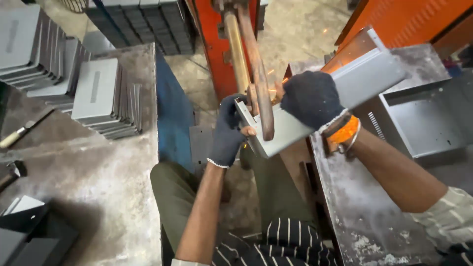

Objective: Assembling metal enclosure cases using a spot welding machine and adjusting them with a hammer.

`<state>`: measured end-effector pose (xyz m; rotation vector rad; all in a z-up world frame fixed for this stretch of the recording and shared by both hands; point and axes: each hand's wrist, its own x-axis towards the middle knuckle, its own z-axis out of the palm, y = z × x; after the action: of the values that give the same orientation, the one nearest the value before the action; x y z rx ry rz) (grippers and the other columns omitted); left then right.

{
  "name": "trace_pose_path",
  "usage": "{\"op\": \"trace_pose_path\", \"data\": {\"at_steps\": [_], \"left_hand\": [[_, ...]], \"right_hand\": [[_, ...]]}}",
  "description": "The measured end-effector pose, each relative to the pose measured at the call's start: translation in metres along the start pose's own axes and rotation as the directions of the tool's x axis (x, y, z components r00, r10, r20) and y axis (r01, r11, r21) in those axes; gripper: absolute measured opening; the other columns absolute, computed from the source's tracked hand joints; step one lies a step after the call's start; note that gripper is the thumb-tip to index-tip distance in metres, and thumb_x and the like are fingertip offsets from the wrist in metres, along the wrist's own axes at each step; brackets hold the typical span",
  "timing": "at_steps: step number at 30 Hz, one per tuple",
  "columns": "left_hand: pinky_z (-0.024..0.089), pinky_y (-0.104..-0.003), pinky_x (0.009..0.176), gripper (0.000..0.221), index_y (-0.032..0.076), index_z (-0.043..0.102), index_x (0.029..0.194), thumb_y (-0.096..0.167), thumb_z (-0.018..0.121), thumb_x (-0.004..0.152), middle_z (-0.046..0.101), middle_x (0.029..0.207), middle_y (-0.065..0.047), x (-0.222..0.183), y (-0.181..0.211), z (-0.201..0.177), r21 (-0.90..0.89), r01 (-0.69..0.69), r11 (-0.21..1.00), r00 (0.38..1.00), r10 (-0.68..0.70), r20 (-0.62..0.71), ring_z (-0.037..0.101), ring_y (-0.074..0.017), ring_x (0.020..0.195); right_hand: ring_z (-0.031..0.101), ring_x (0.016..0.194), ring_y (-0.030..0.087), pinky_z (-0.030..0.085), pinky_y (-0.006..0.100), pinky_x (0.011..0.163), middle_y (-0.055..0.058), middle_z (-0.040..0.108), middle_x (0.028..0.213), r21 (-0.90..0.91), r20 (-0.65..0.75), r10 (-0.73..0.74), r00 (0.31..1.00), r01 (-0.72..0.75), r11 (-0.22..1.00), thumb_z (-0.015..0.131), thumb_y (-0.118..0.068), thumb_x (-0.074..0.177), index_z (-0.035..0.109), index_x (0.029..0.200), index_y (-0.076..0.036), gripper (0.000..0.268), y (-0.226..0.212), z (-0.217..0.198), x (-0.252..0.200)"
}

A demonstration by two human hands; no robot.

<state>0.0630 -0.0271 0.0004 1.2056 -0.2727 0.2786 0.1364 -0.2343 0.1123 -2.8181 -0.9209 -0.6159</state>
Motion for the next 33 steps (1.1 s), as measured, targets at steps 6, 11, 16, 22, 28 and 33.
{"op": "trace_pose_path", "data": {"at_steps": [6, 11, 16, 22, 28, 33], "left_hand": [[0.047, -0.036, 0.110, 0.084, 0.010, 0.050, 0.141, 0.039, 0.091, 0.074, 0.057, 0.134, -0.004, -0.002, -0.008, -0.010, 0.025, 0.020, 0.999, 1.000, -0.021, 0.023, 0.056, -0.0196, 0.128], [0.039, -0.035, 0.119, 0.079, 0.007, 0.053, 0.145, 0.071, 0.049, 0.099, 0.058, 0.140, -0.006, -0.013, -0.016, -0.004, -0.255, -0.014, 0.967, 0.999, 0.024, 0.037, 0.053, -0.0187, 0.135], [0.048, -0.045, 0.100, 0.086, -0.001, 0.064, 0.138, 0.073, 0.041, 0.101, 0.067, 0.120, -0.016, -0.019, -0.044, -0.009, 0.284, 0.211, 0.935, 0.973, -0.174, -0.150, 0.060, -0.0277, 0.112], [0.036, -0.038, 0.116, 0.086, 0.004, 0.053, 0.147, 0.072, 0.022, 0.104, 0.059, 0.143, -0.008, -0.036, 0.015, -0.003, -0.244, 0.079, 0.966, 0.996, -0.070, 0.047, 0.053, -0.0225, 0.132], [0.034, -0.036, 0.116, 0.074, 0.007, 0.049, 0.148, 0.061, 0.027, 0.102, 0.055, 0.149, -0.006, -0.110, -0.027, -0.058, -0.256, 0.142, 0.956, 0.944, -0.209, -0.255, 0.049, -0.0193, 0.138], [0.036, -0.039, 0.097, 0.058, 0.002, 0.053, 0.123, 0.054, 0.040, 0.100, 0.055, 0.122, -0.011, -0.176, -0.069, -0.114, 0.114, 0.236, 0.965, 0.926, -0.187, -0.329, 0.050, -0.0220, 0.111]], "right_hand": [[0.066, 0.059, 0.038, 0.051, 0.051, 0.056, 0.017, 0.065, 0.062, 0.052, 0.072, -0.048, 0.996, 0.045, 0.998, 0.070, -0.030, 0.083, 0.072, 0.063, -0.010, 0.028, 0.005, 0.019, 0.014], [0.065, 0.060, 0.037, 0.050, 0.051, 0.057, 0.016, 0.065, 0.064, 0.127, 0.057, -0.105, 0.993, 0.098, 0.987, 0.071, -0.030, 0.079, 0.071, 0.064, -0.009, 0.026, 0.004, 0.001, -0.004], [0.065, 0.061, 0.037, 0.049, 0.050, 0.060, 0.016, 0.066, 0.064, 0.121, 0.034, -0.073, 0.997, 0.068, 0.990, 0.069, -0.034, 0.093, 0.071, 0.063, -0.009, 0.039, -0.001, 0.003, -0.006], [0.065, 0.061, 0.037, 0.050, 0.050, 0.059, 0.016, 0.067, 0.065, 0.117, 0.141, 0.031, 0.990, -0.047, 0.992, 0.065, -0.037, 0.090, 0.073, 0.065, -0.009, 0.038, -0.016, -0.017, -0.033], [0.062, 0.058, 0.036, 0.049, 0.049, 0.062, 0.018, 0.064, 0.061, 0.294, 0.099, 0.090, 0.991, -0.115, 0.949, 0.062, -0.038, 0.097, 0.073, 0.064, -0.006, 0.047, -0.049, -0.054, -0.082], [0.058, 0.057, 0.017, 0.044, 0.038, 0.051, 0.008, 0.065, 0.061, 0.811, 0.318, 0.437, 0.841, -0.480, 0.333, 0.061, -0.030, 0.103, 0.073, 0.086, 0.003, 0.039, -0.053, -0.036, -0.132]]}}
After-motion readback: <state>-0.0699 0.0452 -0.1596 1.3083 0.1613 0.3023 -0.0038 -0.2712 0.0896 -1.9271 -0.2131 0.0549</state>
